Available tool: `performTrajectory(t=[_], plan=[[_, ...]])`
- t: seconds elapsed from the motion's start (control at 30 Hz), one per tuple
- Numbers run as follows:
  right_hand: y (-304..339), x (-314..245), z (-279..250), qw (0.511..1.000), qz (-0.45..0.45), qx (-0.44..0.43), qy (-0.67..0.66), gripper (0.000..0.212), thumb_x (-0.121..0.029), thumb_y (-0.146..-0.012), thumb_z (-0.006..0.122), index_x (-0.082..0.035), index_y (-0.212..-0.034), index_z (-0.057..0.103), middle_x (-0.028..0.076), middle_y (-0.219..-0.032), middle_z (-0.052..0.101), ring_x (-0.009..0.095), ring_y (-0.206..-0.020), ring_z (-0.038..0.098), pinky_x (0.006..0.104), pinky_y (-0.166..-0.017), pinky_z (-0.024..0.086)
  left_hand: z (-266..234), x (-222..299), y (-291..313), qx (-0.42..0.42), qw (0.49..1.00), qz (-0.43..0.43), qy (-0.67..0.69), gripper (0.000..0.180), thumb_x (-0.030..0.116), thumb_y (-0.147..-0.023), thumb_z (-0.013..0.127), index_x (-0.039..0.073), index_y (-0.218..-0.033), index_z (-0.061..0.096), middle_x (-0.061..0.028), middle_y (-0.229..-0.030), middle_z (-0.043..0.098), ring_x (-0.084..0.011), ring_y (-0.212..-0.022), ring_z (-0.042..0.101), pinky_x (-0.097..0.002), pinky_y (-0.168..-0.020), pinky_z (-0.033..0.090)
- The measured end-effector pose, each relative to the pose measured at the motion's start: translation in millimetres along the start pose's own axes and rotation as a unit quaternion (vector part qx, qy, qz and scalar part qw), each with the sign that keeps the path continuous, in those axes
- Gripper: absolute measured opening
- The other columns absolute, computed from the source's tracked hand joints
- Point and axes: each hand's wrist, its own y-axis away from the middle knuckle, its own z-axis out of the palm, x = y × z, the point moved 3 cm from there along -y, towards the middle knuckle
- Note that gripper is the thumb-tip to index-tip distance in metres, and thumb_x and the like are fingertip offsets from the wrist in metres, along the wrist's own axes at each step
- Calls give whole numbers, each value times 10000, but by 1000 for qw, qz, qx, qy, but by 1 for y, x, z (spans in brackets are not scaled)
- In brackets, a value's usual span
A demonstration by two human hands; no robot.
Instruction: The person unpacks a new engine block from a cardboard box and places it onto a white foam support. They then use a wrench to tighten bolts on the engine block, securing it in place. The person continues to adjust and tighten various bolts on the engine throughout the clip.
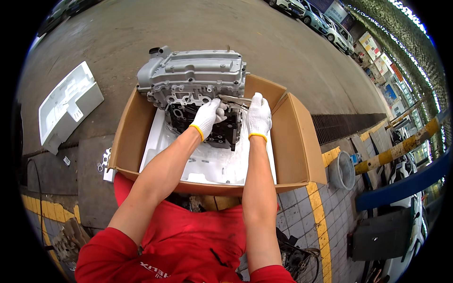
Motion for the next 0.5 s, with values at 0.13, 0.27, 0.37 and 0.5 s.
performTrajectory(t=[0.13, 0.27, 0.37, 0.5], plan=[[4, -53, -15, 991, -50, -33, 118, 730, -687, -980, 418, -67, -1193, 740, 221, -1212, 739, 414, -1196, 666, 465, -1023, 488, 6, 0, 1, 17, 1000, -8, 7, 265, 299, -1053, 566, 74, -950, 661, 42, -682, 530, -97, -578, 483, -354, -859, 587], [11, -105, -5, 966, -130, -49, 220, 715, -685, -972, 430, -77, -1169, 751, 241, -1195, 737, 423, -1164, 684, 475, -982, 518, -6, 8, -2, 29, 999, 20, -7, 258, 254, -1045, 546, 60, -927, 669, 4, -679, 517, -131, -646, 520, -367, -823, 572], [9, -81, 12, 952, -224, -31, 207, 533, -512, -1034, 508, -70, -1238, 726, 227, -1249, 733, 373, -1160, 706, 463, -998, 532, -14, 10, -9, 46, 899, 209, -383, 234, 245, -979, 574, 66, -956, 723, -142, -865, 688, -281, -861, 679, -439, -864, 573], [-53, 75, 2, 931, -307, 65, 188, 454, -320, -1122, 454, 22, -1319, 680, 233, -1252, 733, 420, -1124, 701, 484, -970, 565, 23, 10, 6, 40, 756, 356, -547, 198, 163, -917, 582, 77, -864, 752, -250, -895, 737, -415, -930, 737, -487, -824, 573]])
